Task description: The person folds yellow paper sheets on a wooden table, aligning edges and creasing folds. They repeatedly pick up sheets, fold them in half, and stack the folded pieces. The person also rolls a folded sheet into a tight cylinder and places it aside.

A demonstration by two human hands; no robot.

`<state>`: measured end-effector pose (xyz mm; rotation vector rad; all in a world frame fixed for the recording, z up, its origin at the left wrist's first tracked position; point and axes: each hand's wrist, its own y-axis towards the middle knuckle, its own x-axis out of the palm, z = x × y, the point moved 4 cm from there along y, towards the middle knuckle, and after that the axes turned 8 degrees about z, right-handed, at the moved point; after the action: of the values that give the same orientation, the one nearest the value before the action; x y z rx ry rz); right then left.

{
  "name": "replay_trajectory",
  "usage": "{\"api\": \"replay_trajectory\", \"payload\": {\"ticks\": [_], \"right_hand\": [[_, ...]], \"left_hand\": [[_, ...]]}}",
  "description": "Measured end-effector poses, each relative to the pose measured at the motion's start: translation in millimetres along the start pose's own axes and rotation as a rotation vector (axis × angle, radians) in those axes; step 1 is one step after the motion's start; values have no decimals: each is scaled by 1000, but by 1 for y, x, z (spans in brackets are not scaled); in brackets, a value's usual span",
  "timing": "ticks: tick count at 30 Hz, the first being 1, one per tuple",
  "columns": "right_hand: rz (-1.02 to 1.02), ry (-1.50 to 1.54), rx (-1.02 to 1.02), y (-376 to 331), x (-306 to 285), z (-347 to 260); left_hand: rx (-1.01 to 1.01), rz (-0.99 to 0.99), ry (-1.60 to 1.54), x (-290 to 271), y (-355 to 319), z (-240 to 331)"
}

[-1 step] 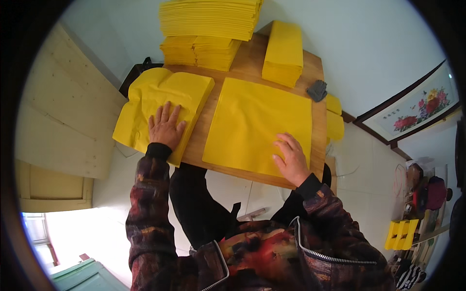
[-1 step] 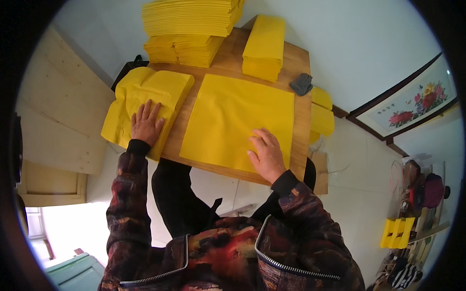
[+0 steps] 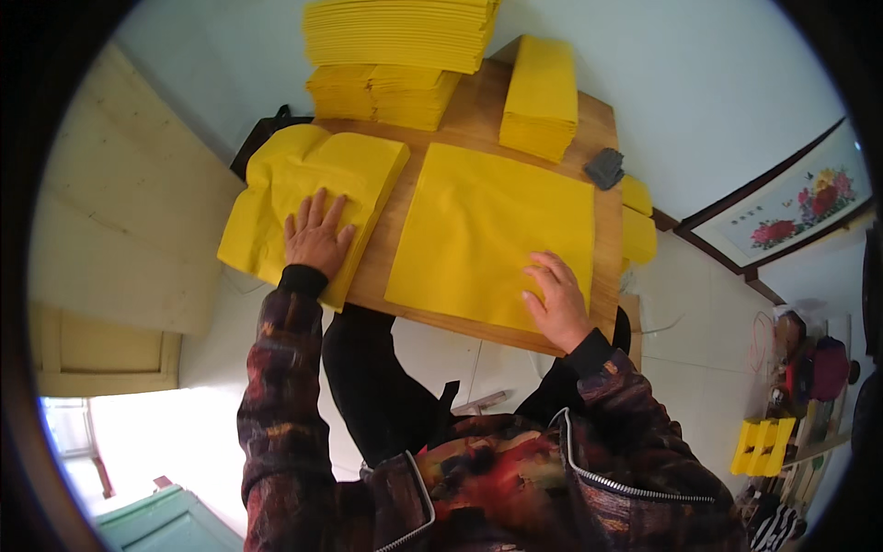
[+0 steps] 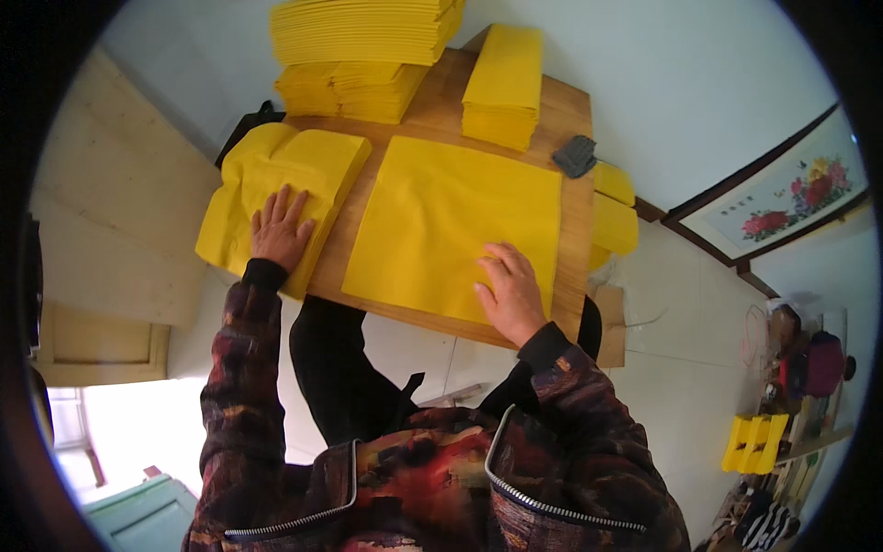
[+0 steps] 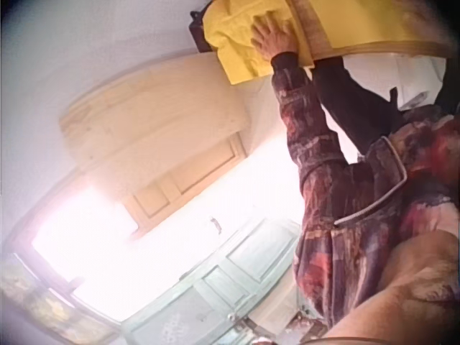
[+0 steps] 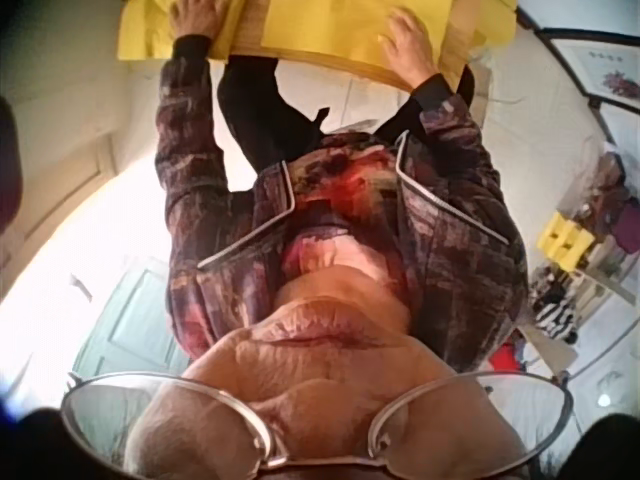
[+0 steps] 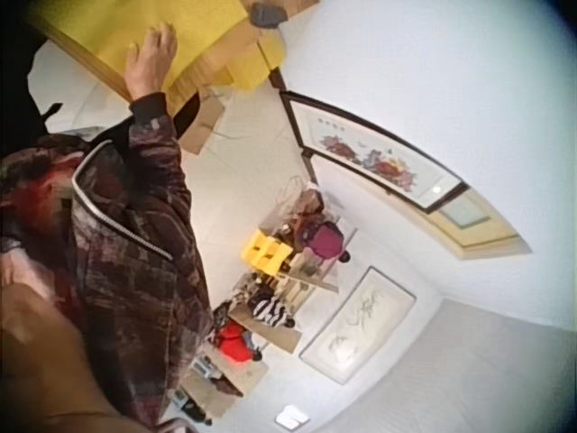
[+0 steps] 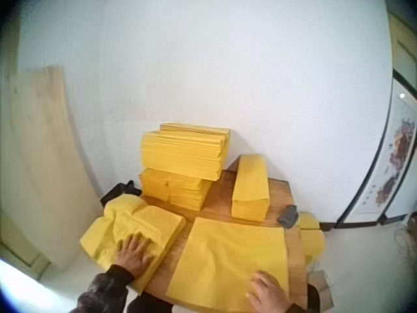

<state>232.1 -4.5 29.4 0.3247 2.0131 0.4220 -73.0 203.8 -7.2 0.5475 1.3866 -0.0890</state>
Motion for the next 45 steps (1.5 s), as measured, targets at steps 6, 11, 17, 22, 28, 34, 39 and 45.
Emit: {"api": "replay_trajectory", "payload": {"ticks": [6,11,17,22,28,34,39,45], "right_hand": [[-62,133,-24,-12,2,-25],[-171,252,-92,-10,16,-61],[-318,452,-335,11,64,-115],[-321,487,-483,37,97,-158],[-64,323,-632,85,128,-196],[-95,73,-597,83,167,-200],[-176,148,-560,87,173,-190],[-153,72,-635,79,166,-198]], "left_hand": [[15,-51,-90,-9,1,-15],[-246,745,-685,-64,-50,-42],[-762,511,-1277,-28,-182,-26],[-736,310,-1187,-12,-194,-29],[-639,362,-1379,-7,-145,-42],[-746,349,-1572,2,-135,-52],[-768,323,-1660,9,-134,-51],[-765,334,-1688,9,-134,-53]]}}
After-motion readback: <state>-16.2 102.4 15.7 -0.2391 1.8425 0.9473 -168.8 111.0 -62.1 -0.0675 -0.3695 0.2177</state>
